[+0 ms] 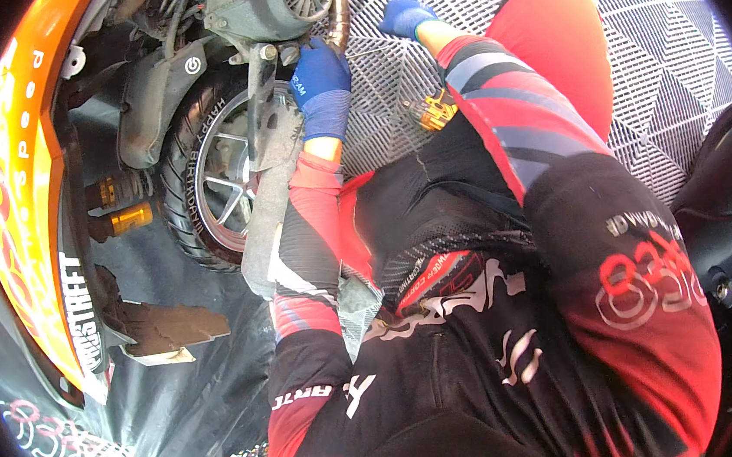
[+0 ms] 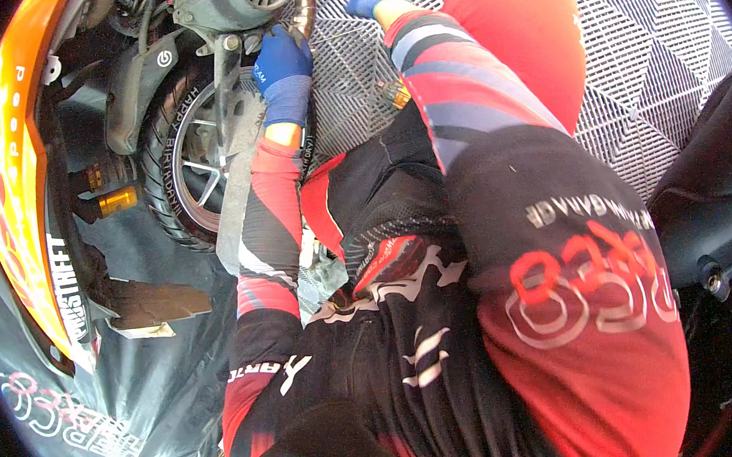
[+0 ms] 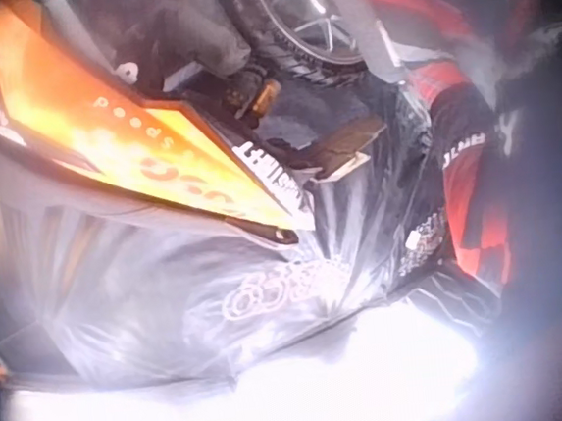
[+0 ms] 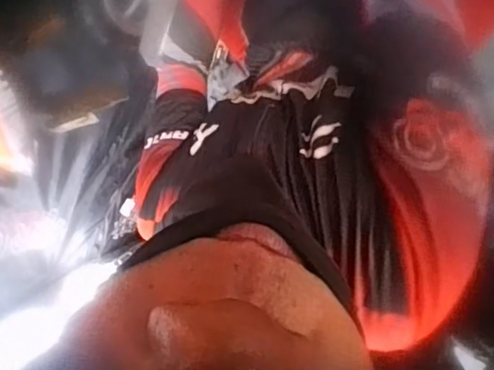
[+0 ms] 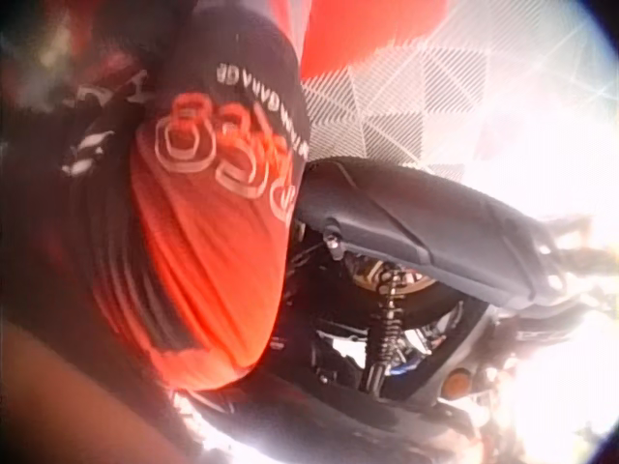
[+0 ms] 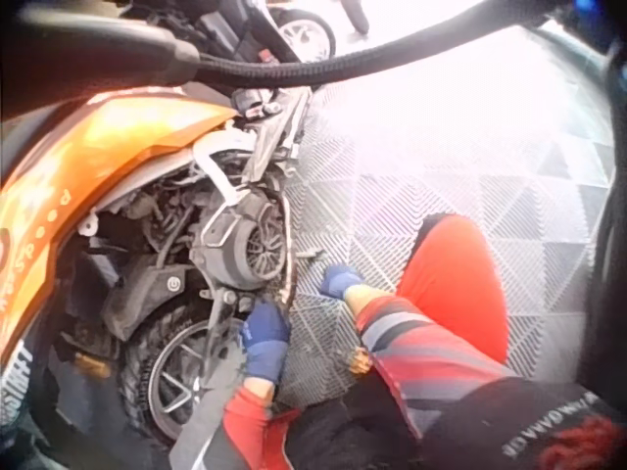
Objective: The person sits on the floor and uses a cordless impact driver to remove and reinstall bolts on the rear wheel area of a motorcycle. They also wipe the wheel and surrounding parts with a yellow cloth and handle small fasteners.
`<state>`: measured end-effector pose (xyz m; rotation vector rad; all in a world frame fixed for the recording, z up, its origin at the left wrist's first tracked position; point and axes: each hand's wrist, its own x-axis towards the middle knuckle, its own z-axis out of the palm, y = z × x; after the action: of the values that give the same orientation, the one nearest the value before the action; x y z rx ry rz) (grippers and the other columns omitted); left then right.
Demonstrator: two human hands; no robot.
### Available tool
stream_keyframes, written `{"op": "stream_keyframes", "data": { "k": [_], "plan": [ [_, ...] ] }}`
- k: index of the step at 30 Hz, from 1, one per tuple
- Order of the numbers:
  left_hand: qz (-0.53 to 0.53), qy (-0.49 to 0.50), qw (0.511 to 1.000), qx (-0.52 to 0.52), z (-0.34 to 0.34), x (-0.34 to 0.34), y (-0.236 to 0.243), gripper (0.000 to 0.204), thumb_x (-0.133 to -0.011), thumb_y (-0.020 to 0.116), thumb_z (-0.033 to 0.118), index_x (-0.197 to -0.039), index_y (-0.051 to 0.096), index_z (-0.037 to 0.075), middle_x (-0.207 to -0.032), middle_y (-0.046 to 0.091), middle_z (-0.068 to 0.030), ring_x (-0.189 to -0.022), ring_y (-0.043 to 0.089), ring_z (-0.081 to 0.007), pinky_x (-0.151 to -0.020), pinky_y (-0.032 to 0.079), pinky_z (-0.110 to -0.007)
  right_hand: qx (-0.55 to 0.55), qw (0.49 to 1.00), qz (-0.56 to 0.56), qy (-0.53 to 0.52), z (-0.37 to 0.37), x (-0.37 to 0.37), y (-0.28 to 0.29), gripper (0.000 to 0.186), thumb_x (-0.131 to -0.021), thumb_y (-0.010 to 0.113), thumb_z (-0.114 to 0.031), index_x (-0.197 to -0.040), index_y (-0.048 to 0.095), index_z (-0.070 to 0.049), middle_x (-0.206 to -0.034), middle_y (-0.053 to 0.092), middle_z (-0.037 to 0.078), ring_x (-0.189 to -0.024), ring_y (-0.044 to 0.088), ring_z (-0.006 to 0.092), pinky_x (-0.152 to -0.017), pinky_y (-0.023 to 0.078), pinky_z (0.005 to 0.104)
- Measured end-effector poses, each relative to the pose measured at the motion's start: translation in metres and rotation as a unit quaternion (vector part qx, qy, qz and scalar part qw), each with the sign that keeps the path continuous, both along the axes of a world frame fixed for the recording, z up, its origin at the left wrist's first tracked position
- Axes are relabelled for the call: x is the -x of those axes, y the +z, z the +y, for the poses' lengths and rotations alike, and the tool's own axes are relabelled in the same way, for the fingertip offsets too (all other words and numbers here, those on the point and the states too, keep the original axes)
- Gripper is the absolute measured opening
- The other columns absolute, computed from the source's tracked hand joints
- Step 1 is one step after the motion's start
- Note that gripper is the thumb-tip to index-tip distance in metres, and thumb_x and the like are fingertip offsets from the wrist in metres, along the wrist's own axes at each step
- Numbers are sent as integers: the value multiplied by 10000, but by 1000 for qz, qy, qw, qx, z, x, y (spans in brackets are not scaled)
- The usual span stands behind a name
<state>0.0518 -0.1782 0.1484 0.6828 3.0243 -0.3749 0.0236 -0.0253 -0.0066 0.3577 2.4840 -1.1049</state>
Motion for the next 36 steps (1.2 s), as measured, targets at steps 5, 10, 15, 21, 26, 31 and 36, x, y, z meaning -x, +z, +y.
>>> {"op": "stream_keyframes", "data": {
  "k": [5,10,15,21,26,31,36],
  "plan": [
    [-20,-14,1000,5,-3,1,3,344,-791,613,280,-961,491,7,-917,578,-201,-780,630,-338,-669,521,-418,-139,975,108,139,-70,-9,-51,249,-814,519,-125,-1029,643,-107,-1033,632,122,-965,616,287,-812,499,420],
    [-28,-19,999,-11,-5,1,4,321,-776,632,245,-956,490,20,-919,571,-200,-785,624,-348,-671,519,-421,-130,976,158,75,-97,4,-81,261,-826,463,-186,-941,669,-72,-952,655,133,-856,643,309,-743,507,416],
    [-49,0,999,-21,-1,1,8,298,-797,596,240,-963,470,26,-924,564,-211,-801,616,-358,-675,510,-435,-177,962,120,172,-100,13,-82,231,-810,502,-185,-914,684,-88,-940,667,128,-835,653,298,-654,518,475],
    [-53,7,998,-30,1,2,10,300,-791,598,223,-984,477,28,-934,563,-202,-791,621,-352,-667,512,-441,-326,841,66,426,-111,22,-81,230,-767,592,-209,-958,691,-126,-912,672,73,-804,652,296,-535,501,556],
    [-12,-23,999,-35,-5,1,2,275,-790,592,225,-975,525,33,-911,574,-210,-762,623,-351,-652,509,-443,-34,962,112,248,-84,27,-95,223,-775,522,-226,-875,685,-111,-907,663,118,-839,645,289,-705,521,386],
    [2,-46,999,-17,-7,2,0,299,-791,588,243,-957,522,4,-902,582,-202,-758,632,-330,-658,520,-406,-94,945,173,260,-85,23,-89,279,-806,461,-214,-912,678,-75,-928,656,156,-843,643,307,-745,512,397],
    [18,-67,998,-11,-4,2,2,283,-794,583,248,-936,520,12,-882,587,-186,-750,636,-315,-650,525,-391,-140,891,250,352,-88,10,-82,261,-767,500,-222,-838,682,-50,-867,655,172,-775,642,328,-717,513,406]
  ]
}}
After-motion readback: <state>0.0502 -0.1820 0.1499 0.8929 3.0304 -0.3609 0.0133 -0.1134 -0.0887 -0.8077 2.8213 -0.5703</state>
